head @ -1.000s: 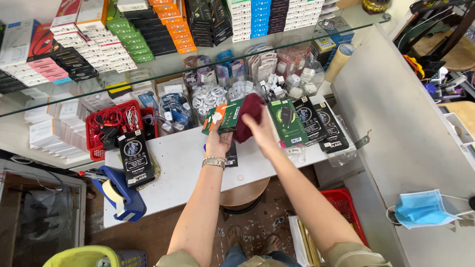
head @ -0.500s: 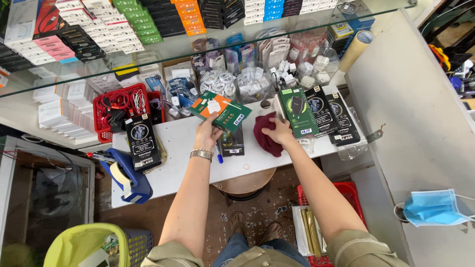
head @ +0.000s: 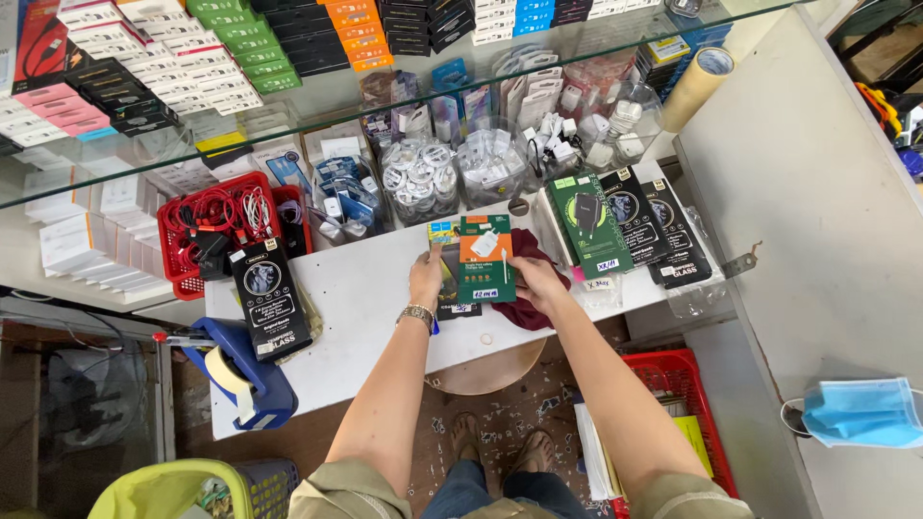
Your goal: The person retrieves various boxed electronics accessories from a glass display cabinet, places them on a counter, and then returns them to the cabinet. The items include screen protectors, charging cables, and power adapters. The person handles the items by hand, stacking them on the counter before restocking them.
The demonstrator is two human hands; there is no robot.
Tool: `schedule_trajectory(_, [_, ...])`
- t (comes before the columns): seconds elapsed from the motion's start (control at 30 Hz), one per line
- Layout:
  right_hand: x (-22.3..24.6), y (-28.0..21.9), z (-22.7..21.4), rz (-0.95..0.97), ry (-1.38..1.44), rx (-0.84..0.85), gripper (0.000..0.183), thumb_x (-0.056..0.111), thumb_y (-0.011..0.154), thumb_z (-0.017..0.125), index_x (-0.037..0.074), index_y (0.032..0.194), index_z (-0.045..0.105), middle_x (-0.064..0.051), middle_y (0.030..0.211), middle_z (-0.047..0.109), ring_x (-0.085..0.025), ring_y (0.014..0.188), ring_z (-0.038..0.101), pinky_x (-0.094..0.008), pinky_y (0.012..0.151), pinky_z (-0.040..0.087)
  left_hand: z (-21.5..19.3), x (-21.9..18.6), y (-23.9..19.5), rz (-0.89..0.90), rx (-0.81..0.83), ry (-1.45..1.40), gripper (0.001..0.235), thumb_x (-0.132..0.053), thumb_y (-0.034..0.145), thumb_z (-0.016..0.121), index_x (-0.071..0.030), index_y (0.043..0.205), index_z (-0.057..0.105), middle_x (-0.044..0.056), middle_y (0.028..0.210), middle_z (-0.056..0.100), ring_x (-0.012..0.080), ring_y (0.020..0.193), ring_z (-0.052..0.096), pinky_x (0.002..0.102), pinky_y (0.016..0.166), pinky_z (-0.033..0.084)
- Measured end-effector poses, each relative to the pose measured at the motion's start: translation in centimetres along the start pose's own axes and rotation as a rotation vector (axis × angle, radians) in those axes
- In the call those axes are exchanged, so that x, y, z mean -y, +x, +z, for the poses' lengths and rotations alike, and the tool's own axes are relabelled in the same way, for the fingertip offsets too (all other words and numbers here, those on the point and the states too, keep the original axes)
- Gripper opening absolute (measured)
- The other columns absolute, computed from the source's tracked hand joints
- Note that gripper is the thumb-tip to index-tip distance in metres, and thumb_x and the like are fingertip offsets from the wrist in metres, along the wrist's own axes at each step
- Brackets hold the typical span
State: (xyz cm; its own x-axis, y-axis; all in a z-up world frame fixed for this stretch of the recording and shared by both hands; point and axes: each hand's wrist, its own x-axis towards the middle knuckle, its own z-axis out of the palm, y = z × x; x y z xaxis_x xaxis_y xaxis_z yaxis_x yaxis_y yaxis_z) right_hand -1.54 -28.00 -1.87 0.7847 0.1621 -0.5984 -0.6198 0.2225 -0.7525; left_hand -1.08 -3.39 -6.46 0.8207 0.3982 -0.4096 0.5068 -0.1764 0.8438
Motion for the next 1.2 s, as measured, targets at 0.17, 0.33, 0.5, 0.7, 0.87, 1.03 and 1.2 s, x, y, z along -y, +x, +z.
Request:
schedule_trajectory(0.17, [-4.2,2.3,-0.8,-0.066,-0.194,-0.186,0.041,0.018,0.096,0.061,-0.001,0.132,0.056,-0.012,0.107,0.069,-0.019,0.091,0.068,-0.035,0.079,0.057,2.2,5.7,3.2,-0.011,-0.034,0.237,0.072,-0.045,0.094,0.063,0.008,0.142,0.052,0.032,0.135,0.06,0.0422,0.129,0.057,0.044,0.109,0.044])
schedule_trajectory(0.33, [-6.6,3.6,-1.5,-0.068,-0.224,-0.189,0.047,0.014,0.095,0.06,-0.002,0.138,0.055,-0.019,0.119,0.067,-0.024,0.1,0.067,-0.036,0.081,0.056,3.8,5.9,4.5,-0.233,0.07,0.054,0.071,-0.035,0.084,0.079,0.013,0.132,0.059,0.026,0.122,0.07,0.0337,0.107,0.068,0.045,0.088,0.052])
schedule_trajectory(0.5, [-6.8,4.3,-1.9,-0.124,-0.379,-0.241,0.045,0.015,0.096,0.056,-0.001,0.137,0.056,-0.013,0.121,0.07,-0.02,0.106,0.068,-0.032,0.088,0.054,4.0,4.3,3.4,-0.238,0.176,-0.087,0.057,-0.026,0.077,0.083,0.01,0.12,0.07,0.017,0.107,0.075,0.025,0.088,0.07,0.041,0.071,0.052])
schedule_trajectory(0.7, [-5.8,4.0,-2.2,-0.036,-0.17,-0.198,0.041,0.015,0.098,0.052,-0.002,0.134,0.058,-0.016,0.117,0.069,-0.023,0.1,0.067,-0.036,0.085,0.056,4.5,3.2,1.8,-0.168,0.048,-0.204,0.071,-0.014,0.077,0.086,0.005,0.134,0.048,0.021,0.122,0.064,0.029,0.106,0.066,0.042,0.085,0.055])
schedule_trajectory(0.87, [-4.1,3.9,-1.6,-0.109,-0.206,-0.216,0.041,0.016,0.1,0.05,-0.003,0.135,0.058,-0.017,0.117,0.07,-0.022,0.1,0.068,-0.034,0.085,0.055,-0.9,1.5,3.9,0.044,-0.154,-0.117,0.062,-0.016,0.085,0.081,0.004,0.137,0.054,0.023,0.123,0.068,0.0262,0.107,0.066,0.034,0.091,0.051])
schedule_trajectory(1.03, [-6.1,7.9,3.2,-0.175,-0.281,-0.196,0.043,0.017,0.099,0.052,-0.001,0.138,0.058,-0.017,0.12,0.071,-0.021,0.104,0.067,-0.034,0.088,0.054,-7.2,-0.8,3.9,-0.018,-0.2,-0.338,0.055,-0.015,0.092,0.073,0.002,0.14,0.054,0.018,0.111,0.073,0.0215,0.094,0.069,0.034,0.078,0.052])
schedule_trajectory(1.2, [-8.9,10.7,4.5,-0.316,-0.624,-0.255,0.047,0.02,0.095,0.065,-0.001,0.137,0.06,-0.018,0.126,0.066,-0.025,0.109,0.064,-0.035,0.092,0.051,-9.6,-2.0,3.2,-0.094,0.076,-0.603,0.054,-0.013,0.091,0.072,0.001,0.139,0.054,0.01,0.11,0.074,0.0165,0.088,0.072,0.03,0.077,0.058])
